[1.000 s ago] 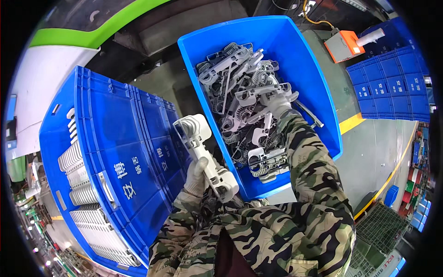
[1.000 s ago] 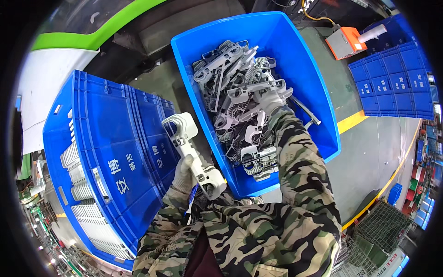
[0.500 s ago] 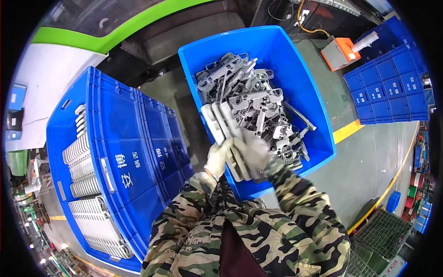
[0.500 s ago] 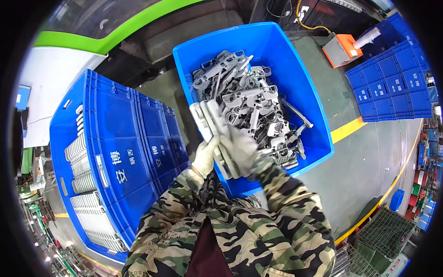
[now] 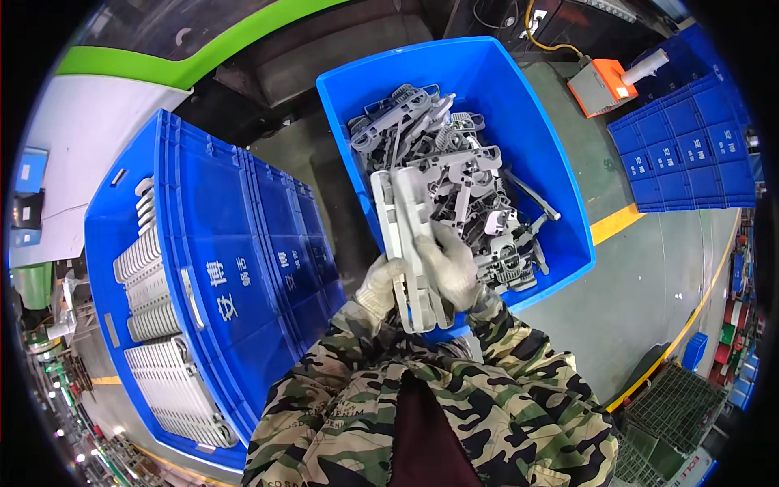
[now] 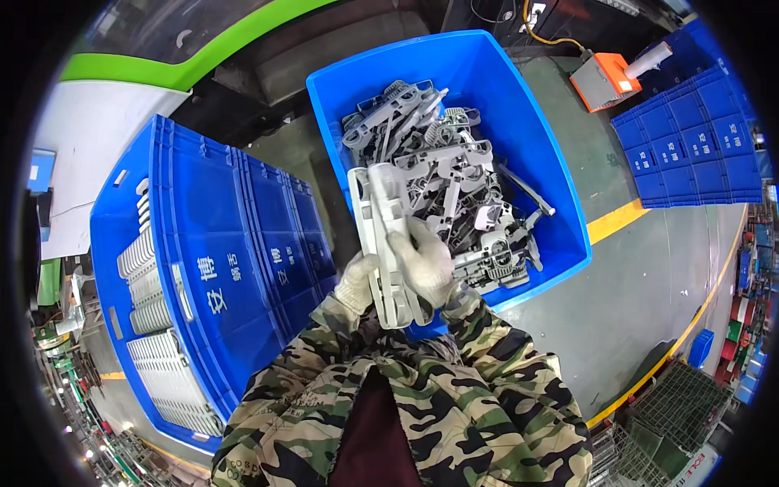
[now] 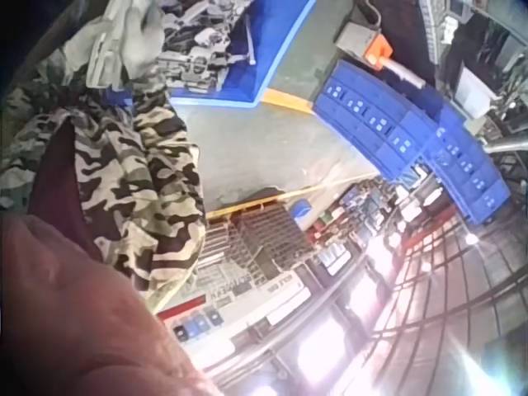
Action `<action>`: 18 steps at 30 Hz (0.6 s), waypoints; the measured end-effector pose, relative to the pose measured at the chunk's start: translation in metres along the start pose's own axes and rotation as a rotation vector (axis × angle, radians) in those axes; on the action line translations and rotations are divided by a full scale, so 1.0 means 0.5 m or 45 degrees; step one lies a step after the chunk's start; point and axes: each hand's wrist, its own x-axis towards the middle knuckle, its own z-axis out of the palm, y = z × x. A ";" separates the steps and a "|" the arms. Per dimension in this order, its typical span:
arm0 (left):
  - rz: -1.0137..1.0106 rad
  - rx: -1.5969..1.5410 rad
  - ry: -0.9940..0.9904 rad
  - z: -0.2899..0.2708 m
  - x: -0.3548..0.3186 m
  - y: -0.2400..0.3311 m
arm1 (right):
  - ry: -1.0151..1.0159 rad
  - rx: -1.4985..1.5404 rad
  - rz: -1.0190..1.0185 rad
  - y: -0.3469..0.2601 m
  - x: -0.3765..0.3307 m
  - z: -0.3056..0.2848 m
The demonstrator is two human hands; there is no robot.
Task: Manually organizing and packing plastic molded components from a bulk bin into a storage container.
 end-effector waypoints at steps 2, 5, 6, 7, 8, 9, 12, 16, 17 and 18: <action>0.031 0.000 0.052 -0.030 0.022 0.009 | 0.062 0.114 -0.006 -0.016 0.042 0.018; -0.065 -0.046 -0.025 -0.055 0.043 0.044 | 0.000 -0.013 0.027 -0.017 0.072 0.040; -0.083 -0.048 -0.025 -0.041 0.039 0.068 | 0.009 -0.011 0.043 -0.018 0.085 0.047; -0.098 -0.045 -0.034 -0.025 0.035 0.095 | -0.064 0.037 0.108 -0.020 0.098 0.051; -0.106 -0.041 -0.042 -0.024 0.036 0.118 | -0.140 0.086 0.166 -0.030 0.110 0.056; -0.131 -0.069 -0.071 -0.041 0.044 0.130 | -0.165 0.113 0.195 -0.045 0.122 0.060; -0.173 -0.026 -0.144 -0.087 0.067 0.152 | -0.044 -0.251 -0.020 -0.039 0.147 0.093; -0.284 -0.510 -0.085 -0.170 0.097 0.114 | -0.063 -0.439 -0.168 -0.035 0.185 0.103; -0.272 -0.506 -0.076 -0.225 0.113 0.102 | -0.074 -0.432 -0.177 -0.052 0.204 0.105; -0.237 -0.471 -0.107 -0.297 0.117 0.102 | -0.253 -0.298 -0.060 -0.081 0.239 0.110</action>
